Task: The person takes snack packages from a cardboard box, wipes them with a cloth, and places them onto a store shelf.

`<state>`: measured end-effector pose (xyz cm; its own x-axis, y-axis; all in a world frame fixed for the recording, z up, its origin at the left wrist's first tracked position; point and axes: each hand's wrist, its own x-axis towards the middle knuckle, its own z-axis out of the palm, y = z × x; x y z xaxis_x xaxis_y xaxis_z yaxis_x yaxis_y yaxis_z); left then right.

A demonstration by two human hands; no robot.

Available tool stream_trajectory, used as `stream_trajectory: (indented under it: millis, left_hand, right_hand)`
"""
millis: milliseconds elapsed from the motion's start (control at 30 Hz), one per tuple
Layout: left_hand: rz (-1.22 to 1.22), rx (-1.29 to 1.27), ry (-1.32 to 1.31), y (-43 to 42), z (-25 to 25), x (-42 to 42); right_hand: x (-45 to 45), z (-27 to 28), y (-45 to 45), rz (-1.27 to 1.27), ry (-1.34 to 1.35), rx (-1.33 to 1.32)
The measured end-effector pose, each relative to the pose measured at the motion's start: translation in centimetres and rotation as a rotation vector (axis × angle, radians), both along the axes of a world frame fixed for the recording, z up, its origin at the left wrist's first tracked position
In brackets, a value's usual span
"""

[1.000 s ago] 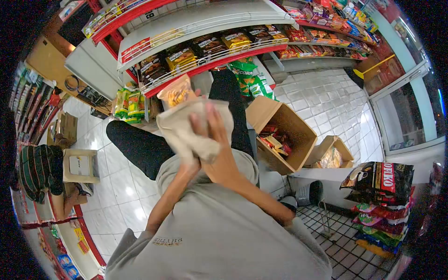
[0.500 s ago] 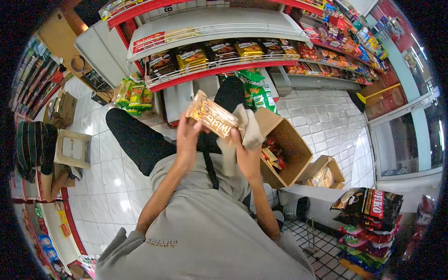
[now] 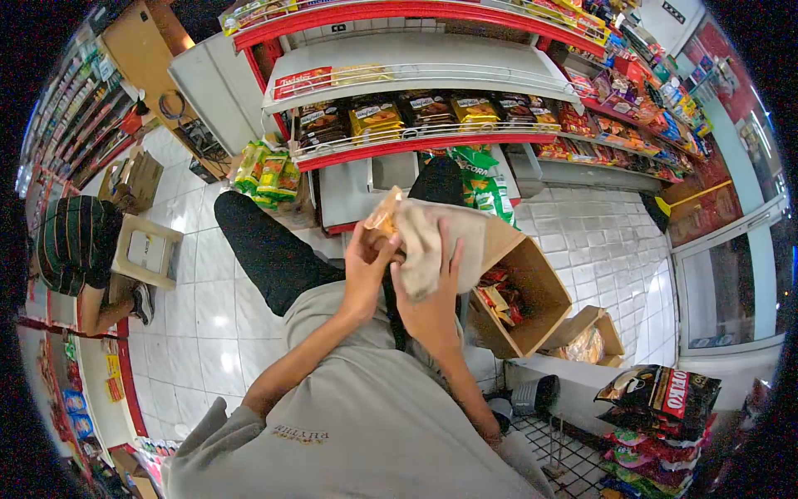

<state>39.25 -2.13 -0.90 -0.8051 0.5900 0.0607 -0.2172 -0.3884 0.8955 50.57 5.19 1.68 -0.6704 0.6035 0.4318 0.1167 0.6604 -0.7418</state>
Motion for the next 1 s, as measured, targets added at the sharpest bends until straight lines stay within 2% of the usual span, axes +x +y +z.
stream_trajectory:
  millis: [33, 100, 200, 300, 367, 433, 467, 500, 567, 633, 667, 767, 800, 900, 933, 1000]
  left_hand:
    - [-0.046, -0.013, 0.037, -0.2, 0.1, 0.0]
    - [-0.017, -0.027, 0.099, -0.3, 0.6, -0.5]
    - [0.019, -0.073, 0.204, -0.8, 1.1, -1.1]
    - [-0.301, 0.026, 0.124, -0.9, 2.5, -2.8]
    - [-0.145, -0.088, 0.489, -1.4, 4.5, -7.2]
    - [0.121, -0.257, 0.678, -1.2, 7.9, -14.3]
    - [0.202, -0.242, 0.713, -0.8, 9.0, -19.0]
    - [0.247, -0.310, 0.615, -0.5, 11.7, -21.6]
    - [0.432, -0.457, 1.242, 0.9, 11.0, -33.1]
    - [0.413, -0.689, 1.601, 2.0, 9.4, -43.7]
    - [0.397, -0.687, 1.618, 2.1, 10.3, -45.7]
    - [-0.475, -1.041, 1.223, 4.1, 12.9, -49.4]
    - [-0.490, -1.048, 1.225, 4.8, 13.2, -49.5]
    - [-0.223, -1.136, 1.196, 5.6, 13.3, -49.4]
    - [-0.232, -1.143, 1.197, 6.3, 12.5, -51.2]
    - [-0.179, -0.949, 1.430, 7.7, 10.8, -55.8]
  right_hand:
    - [-0.5, 0.9, 0.2, -0.023, -0.011, 0.175]
    - [-1.2, 1.1, 0.8, -0.031, -0.008, 0.357]
    - [-1.0, -1.8, 2.1, 0.241, -0.032, -0.508]
    - [-0.7, -4.7, 3.0, 0.176, -0.016, -0.661]
    - [-1.2, -5.8, 3.8, 0.155, -0.006, -0.742]
    - [-1.7, -6.7, 4.4, 0.242, 0.022, -1.156]
    - [-2.4, -6.9, 4.6, 0.291, 0.037, -1.358]
    - [-3.4, -7.1, 4.2, 0.300, 0.044, -1.364]
    - [-5.6, -7.7, 2.6, 0.270, 0.016, -1.511]
    - [-6.7, -8.0, 1.6, 0.251, 0.021, -1.598]
    - [-7.1, -7.9, 1.3, 0.226, -0.017, -1.549]
    - [-8.0, -8.2, 1.5, 0.164, -0.087, -1.458]
    - [-7.9, -8.8, 1.6, 0.107, -0.101, -1.440]
    - [-6.9, -11.1, 2.5, -0.009, -0.144, -1.416]
    - [-6.1, -12.0, 3.7, 0.065, -0.066, -1.620]
    - [-5.3, -13.5, 5.4, 0.220, 0.110, -2.018]
